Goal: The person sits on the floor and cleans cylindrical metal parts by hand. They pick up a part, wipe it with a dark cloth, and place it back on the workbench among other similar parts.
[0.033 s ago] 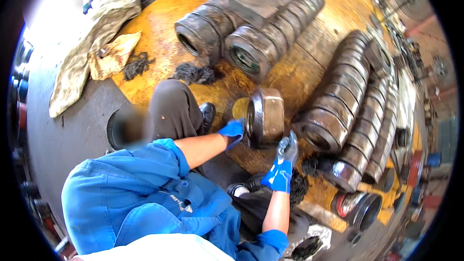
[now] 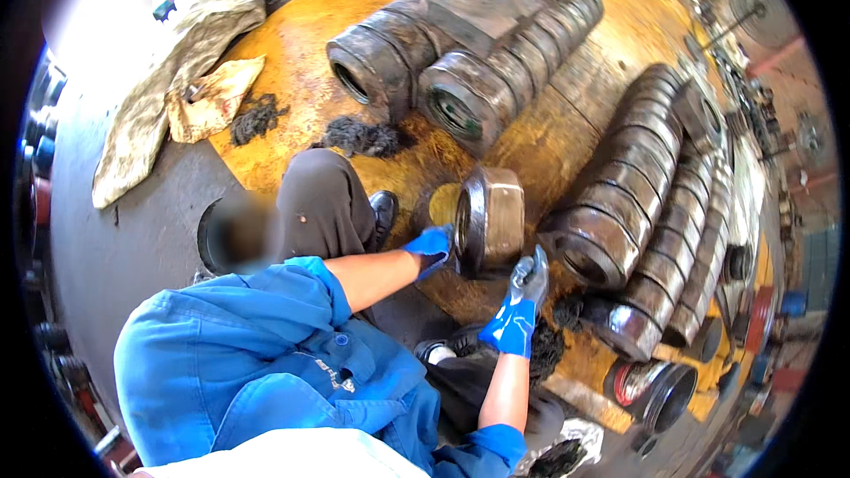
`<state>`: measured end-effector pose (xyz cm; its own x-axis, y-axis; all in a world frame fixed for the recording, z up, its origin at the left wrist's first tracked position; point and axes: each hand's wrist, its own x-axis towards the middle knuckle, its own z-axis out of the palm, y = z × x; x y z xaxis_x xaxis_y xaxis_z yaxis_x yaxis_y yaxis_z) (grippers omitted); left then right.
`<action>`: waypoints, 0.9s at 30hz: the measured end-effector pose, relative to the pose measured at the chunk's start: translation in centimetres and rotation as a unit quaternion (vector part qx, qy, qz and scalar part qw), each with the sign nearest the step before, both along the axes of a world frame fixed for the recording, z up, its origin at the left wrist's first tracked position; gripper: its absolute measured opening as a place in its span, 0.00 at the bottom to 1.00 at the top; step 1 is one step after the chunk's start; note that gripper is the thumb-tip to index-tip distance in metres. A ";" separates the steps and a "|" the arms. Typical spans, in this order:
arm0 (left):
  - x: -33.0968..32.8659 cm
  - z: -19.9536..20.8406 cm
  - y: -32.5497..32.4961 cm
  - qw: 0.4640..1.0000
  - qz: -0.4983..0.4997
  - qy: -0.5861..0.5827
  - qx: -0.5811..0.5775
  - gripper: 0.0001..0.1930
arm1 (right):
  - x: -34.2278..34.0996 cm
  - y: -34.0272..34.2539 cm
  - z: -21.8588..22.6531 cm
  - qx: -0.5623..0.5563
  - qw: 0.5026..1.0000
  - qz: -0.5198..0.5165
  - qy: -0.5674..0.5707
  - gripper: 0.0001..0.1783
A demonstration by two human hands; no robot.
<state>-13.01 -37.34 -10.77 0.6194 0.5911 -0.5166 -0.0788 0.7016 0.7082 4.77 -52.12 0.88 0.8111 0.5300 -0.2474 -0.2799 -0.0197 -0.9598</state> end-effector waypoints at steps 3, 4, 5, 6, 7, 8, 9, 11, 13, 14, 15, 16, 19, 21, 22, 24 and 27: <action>-1.4 -7.7 1.0 0.975 -0.011 0.152 0.163 0.10 | -3.9 5.0 1.2 -0.134 0.922 0.087 -0.352 0.29; -2.5 -10.3 1.7 0.955 0.008 0.185 0.231 0.08 | -5.5 7.4 1.4 -0.111 0.939 0.104 -0.309 0.29; -0.5 -8.6 -0.3 0.982 -0.005 0.142 0.123 0.09 | -5.1 7.0 1.2 -0.119 0.951 0.091 -0.269 0.30; 1.0 -6.2 -2.2 0.994 -0.013 0.112 0.012 0.09 | -4.6 6.1 0.6 -0.126 0.956 0.066 -0.258 0.29; 2.0 -4.1 -3.1 0.992 0.024 0.051 -0.111 0.11 | -4.5 5.8 0.0 -0.121 0.960 0.049 -0.246 0.29; 1.6 -4.8 -3.1 0.995 -0.014 0.083 0.046 0.12 | -5.8 6.9 -0.2 -0.103 0.966 0.051 -0.230 0.29; 1.3 -4.2 -3.0 0.986 -0.038 0.120 0.107 0.13 | -7.2 7.4 -0.1 -0.066 0.964 0.018 -0.257 0.29; 1.1 -1.9 -3.0 0.929 -0.138 0.223 0.262 0.15 | -7.6 7.1 1.7 -0.097 0.958 0.018 -0.268 0.29; 1.3 1.7 -3.1 0.848 -0.230 0.304 0.368 0.17 | -6.0 6.2 0.5 -0.129 0.940 0.003 -0.315 0.28; 0.6 1.3 -3.5 0.861 -0.188 0.230 0.412 0.19 | -5.9 6.5 0.3 -0.132 0.942 -0.005 -0.310 0.30; 0.2 0.6 -3.7 0.974 -0.067 0.150 0.156 0.19 | -7.5 7.5 1.8 -0.110 0.956 -0.013 -0.271 0.32; 0.1 -0.2 -3.7 0.991 -0.025 0.121 0.058 0.19 | -7.5 7.9 0.6 -0.103 0.956 -0.010 -0.274 0.33; 0.6 2.3 -3.1 0.995 -0.039 0.095 -0.022 0.19 | -6.0 7.6 -0.7 -0.108 0.949 -0.027 -0.295 0.34; 0.4 3.7 -2.8 0.994 -0.048 0.088 -0.047 0.19 | -5.9 7.7 -0.2 -0.117 0.946 -0.022 -0.302 0.34; 0.3 4.2 -2.8 0.993 -0.049 0.085 -0.059 0.19 | -5.8 7.7 -0.1 -0.122 0.945 -0.019 -0.303 0.34; 0.1 5.4 -2.5 0.992 -0.055 0.077 -0.082 0.19 | -5.5 7.8 0.0 -0.125 0.944 -0.017 -0.305 0.34; -0.7 7.1 -2.5 0.990 -0.055 0.068 -0.115 0.19 | -5.4 8.2 -0.2 -0.125 0.945 -0.007 -0.303 0.34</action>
